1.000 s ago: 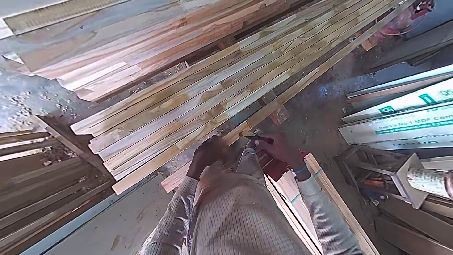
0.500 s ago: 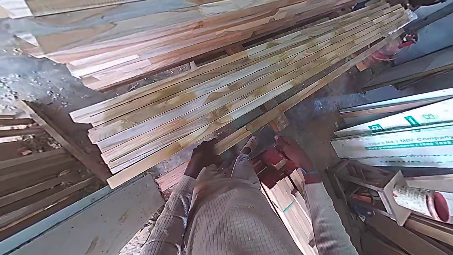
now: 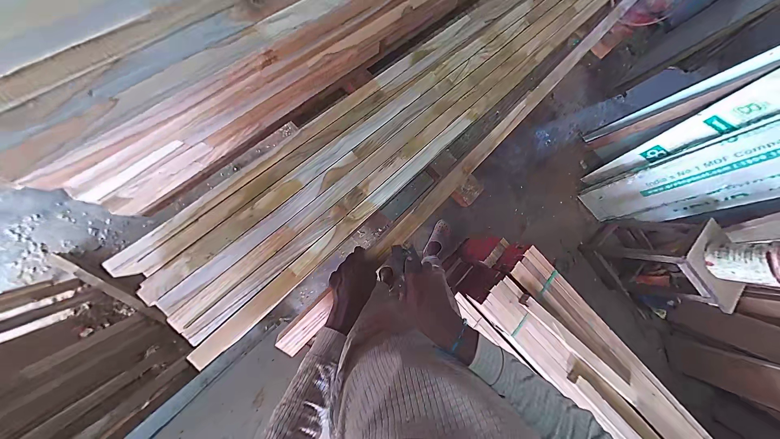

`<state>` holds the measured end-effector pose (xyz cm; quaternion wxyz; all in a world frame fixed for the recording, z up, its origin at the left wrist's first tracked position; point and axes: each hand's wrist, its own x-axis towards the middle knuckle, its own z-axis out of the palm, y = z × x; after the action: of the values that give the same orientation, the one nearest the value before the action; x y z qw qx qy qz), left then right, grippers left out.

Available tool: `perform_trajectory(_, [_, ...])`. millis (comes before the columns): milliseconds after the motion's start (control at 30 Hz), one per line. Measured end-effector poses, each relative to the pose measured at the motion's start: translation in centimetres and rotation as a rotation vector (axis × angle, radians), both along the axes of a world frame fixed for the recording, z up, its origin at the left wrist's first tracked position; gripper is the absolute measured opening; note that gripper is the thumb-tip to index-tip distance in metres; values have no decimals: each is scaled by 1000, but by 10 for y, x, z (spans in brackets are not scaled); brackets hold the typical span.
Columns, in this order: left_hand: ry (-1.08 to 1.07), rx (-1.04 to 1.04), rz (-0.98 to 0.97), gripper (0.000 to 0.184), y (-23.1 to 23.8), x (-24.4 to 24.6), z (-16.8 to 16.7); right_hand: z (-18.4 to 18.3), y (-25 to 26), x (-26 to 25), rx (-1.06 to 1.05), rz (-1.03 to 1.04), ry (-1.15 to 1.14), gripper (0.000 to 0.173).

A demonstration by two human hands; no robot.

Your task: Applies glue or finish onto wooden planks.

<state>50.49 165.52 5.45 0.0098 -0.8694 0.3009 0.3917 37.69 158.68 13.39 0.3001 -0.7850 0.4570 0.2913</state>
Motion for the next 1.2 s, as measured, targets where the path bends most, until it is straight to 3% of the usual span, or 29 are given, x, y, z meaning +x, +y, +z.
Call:
perform_trajectory(133, [133,22,4,53,2,20,-5,8,-40,-20,-43,-87,-190,47])
perform_trajectory(233, [155,13,1,52,3,24,-9,-32,-71,-35,-254,-161,-459,45])
perform_trajectory(300, [173,13,-3,53,3,26,-11,-61,-65,-39,-327,-119,-461,48])
perform_trajectory(367, [183,13,-5,54,4,26,-11,-69,-32,-42,-332,0,-302,52])
perform_trajectory(433, [129,-14,10,52,4,19,-5,-45,-13,-40,-292,36,-182,53])
perform_trajectory(500, [19,-37,19,48,5,5,0,-8,-44,-33,-158,-23,-106,45])
perform_trajectory(567, [-96,-75,7,45,8,-8,-4,5,-90,-36,-204,-128,-187,29])
perform_trajectory(633, [-159,-84,-4,46,10,-15,-7,6,-114,-38,-265,-220,-307,27])
perform_trajectory(700, [-165,-82,2,48,9,-19,-6,2,-100,-23,-144,-261,-254,24])
perform_trajectory(833, [-113,-51,10,56,8,-11,2,5,10,0,27,-55,-223,40])
perform_trajectory(867, [-108,-61,-11,59,7,-10,2,12,16,1,98,-49,-203,40])
perform_trajectory(967, [-203,-68,-81,63,10,-12,0,14,-23,-18,283,-5,-324,26])
perform_trajectory(1033, [-293,-74,-109,61,11,-16,5,11,-63,-42,401,-65,-499,29])
perform_trajectory(1100, [-353,-100,-156,60,15,-23,-1,12,-91,-74,532,-273,-659,35])
perform_trajectory(1200, [-350,-91,-230,70,16,-21,-9,25,-118,-111,750,-680,-903,30])
